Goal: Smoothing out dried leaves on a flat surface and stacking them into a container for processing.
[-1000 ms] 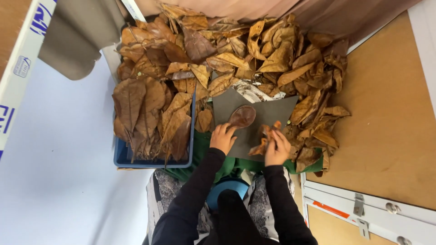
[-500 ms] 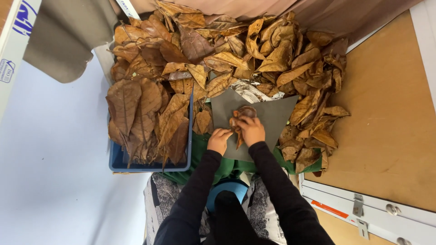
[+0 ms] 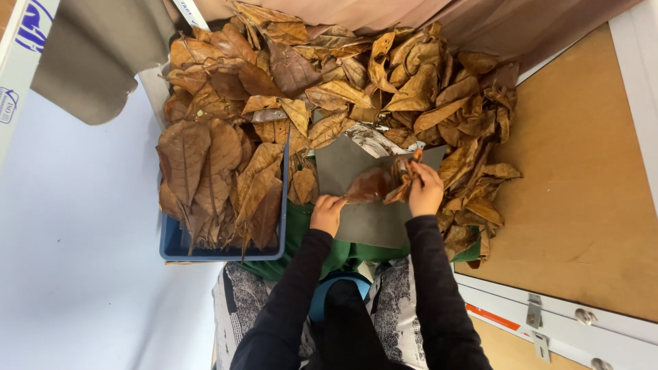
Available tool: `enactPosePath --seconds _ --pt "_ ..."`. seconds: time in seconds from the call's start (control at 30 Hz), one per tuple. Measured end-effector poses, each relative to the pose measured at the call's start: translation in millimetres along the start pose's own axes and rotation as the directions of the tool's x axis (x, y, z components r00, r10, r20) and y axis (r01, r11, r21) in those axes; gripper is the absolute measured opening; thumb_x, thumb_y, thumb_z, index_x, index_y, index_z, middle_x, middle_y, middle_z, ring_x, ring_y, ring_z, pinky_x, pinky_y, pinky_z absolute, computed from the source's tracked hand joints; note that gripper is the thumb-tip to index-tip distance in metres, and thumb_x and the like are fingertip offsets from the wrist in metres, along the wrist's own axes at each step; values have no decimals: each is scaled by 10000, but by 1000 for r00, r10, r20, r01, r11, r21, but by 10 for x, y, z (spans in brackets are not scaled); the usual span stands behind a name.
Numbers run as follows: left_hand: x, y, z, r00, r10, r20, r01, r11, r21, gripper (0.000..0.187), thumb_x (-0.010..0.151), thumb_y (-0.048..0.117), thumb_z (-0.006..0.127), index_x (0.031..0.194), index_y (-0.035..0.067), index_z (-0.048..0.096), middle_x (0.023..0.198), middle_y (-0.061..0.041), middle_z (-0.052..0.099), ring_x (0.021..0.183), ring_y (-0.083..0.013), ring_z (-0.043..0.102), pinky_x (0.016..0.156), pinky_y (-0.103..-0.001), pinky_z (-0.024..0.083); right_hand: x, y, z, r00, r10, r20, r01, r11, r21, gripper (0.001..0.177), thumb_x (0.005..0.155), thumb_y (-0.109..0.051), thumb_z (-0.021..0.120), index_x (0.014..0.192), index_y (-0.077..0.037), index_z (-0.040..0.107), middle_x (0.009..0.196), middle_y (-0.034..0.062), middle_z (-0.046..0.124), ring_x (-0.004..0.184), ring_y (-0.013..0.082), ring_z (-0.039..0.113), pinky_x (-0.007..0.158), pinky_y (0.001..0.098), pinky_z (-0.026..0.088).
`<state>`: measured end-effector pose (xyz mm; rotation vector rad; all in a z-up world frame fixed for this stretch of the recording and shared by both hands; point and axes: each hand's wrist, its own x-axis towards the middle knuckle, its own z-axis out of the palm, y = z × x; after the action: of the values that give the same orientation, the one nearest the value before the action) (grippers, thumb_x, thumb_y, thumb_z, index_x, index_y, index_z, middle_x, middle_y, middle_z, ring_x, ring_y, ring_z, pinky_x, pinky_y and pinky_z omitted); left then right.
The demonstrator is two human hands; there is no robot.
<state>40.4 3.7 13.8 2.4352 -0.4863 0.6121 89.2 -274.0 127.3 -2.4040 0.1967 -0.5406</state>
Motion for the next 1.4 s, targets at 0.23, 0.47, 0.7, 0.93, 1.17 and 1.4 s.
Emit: enactPosePath --seconds 0.23,0.47,0.7,0.93,1.17,1.4 --pt "-103 92 181 998 57 -11 -56 998 11 132 886 37 684 964 137 722 927 -14 675 1059 -234 643 970 -296 544 -793 -829 551 881 -397 257 461 842 -279 317 885 -299 677 1189 -270 760 1311 -11 646 1138 329 629 911 438 592" --pt "-100 100 124 997 27 -74 -32 998 -63 193 883 67 681 1005 198 755 941 20 653 1030 -205 637 954 -297 557 -596 -282 496 888 -384 255 456 808 -373 499 896 -151 649 1339 -381 653 1365 -12 573 1111 356 623 831 462 615" --pt "-5 186 -33 995 16 -101 -28 993 -117 190 926 84 646 1012 222 745 922 30 648 978 -200 658 929 -311 568 -236 889 880 947 -276 165 320 766 -557 421 871 -155 690 1225 -376 743 1360 -55 583 1101 271 604 801 352 609" --pt "-55 132 55 994 14 -107 -24 995 -92 224 930 96 631 1026 255 757 906 30 640 987 -203 655 934 -314 570 -60 -17 298 982 -188 24 184 914 -362 539 900 -17 639 1349 -311 700 1344 -15 542 1110 293 601 894 357 598" --pt "-186 -26 322 996 42 -80 -42 999 3 103 890 89 671 885 172 732 866 -12 610 988 -241 643 908 -328 579 -950 -769 568 802 -540 256 596 751 -283 459 846 -229 620 1303 -248 653 1386 -2 525 1208 380 485 949 534 479" --pt "-69 103 113 995 28 -96 -35 997 -73 176 944 136 620 966 259 743 903 39 598 1012 -200 627 932 -317 561 -631 -210 335 805 -198 560 456 810 -369 737 898 -98 614 1508 -479 457 1638 -67 292 1456 485 328 1088 576 495"
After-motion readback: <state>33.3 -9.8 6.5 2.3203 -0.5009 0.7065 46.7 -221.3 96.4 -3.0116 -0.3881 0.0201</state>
